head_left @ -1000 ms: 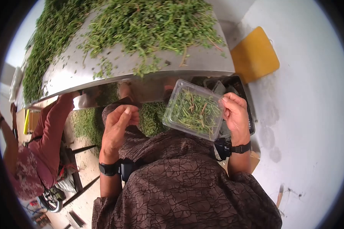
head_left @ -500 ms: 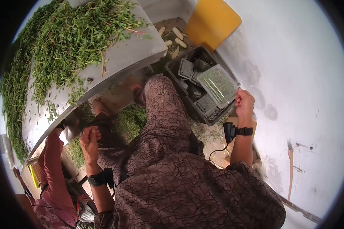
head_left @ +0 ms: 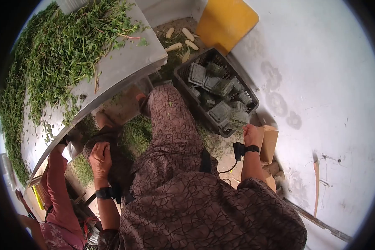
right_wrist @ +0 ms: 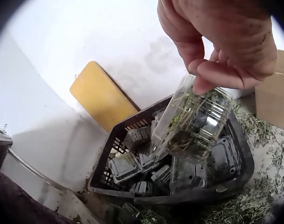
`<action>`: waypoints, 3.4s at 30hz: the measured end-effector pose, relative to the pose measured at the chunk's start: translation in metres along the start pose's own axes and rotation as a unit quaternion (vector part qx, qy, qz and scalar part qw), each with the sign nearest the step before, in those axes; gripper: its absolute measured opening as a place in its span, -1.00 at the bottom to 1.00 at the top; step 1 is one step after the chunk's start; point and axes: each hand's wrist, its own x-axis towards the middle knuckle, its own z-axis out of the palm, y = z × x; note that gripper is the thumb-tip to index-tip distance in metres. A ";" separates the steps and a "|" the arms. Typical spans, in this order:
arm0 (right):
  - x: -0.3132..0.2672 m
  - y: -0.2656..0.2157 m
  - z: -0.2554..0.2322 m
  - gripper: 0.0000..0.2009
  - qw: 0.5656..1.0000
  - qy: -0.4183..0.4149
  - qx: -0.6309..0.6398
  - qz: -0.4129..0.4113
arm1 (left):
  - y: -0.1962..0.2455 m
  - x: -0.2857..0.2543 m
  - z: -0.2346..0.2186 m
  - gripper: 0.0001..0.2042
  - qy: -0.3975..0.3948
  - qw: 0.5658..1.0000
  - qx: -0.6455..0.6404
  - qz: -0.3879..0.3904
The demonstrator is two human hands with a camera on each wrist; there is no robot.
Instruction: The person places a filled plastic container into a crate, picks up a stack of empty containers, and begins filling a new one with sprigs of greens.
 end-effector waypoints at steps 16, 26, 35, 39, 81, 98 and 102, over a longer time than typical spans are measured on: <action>0.023 -0.010 0.046 -0.91 0.999 0.014 -0.040 -0.017 | 0.009 0.000 0.003 -0.95 -0.026 1.000 0.003 -0.004; 0.052 0.006 0.059 -0.90 0.996 -0.058 -0.072 0.019 | 0.007 -0.001 0.007 -0.97 -0.024 1.000 0.018 0.005; 0.007 0.058 0.066 -0.84 0.955 -0.184 -0.225 0.052 | 0.007 -0.001 0.008 -0.97 -0.020 1.000 0.019 0.004; -0.002 0.064 0.070 -0.88 0.926 -0.244 -0.287 0.038 | 0.008 -0.002 0.008 -0.96 -0.013 1.000 0.017 -0.004; -0.288 -0.164 0.320 -0.68 0.558 -0.286 -0.255 -0.736 | -0.023 0.103 -0.142 -0.66 0.327 0.928 0.099 -0.147; -0.286 -0.148 0.324 -0.67 0.503 -0.295 -0.315 -0.749 | -0.021 0.110 -0.149 -0.85 0.327 0.928 0.115 -0.137; -0.289 -0.174 0.322 -0.67 0.483 -0.365 -0.325 -0.727 | -0.019 0.108 -0.152 -0.85 0.326 0.927 0.107 -0.152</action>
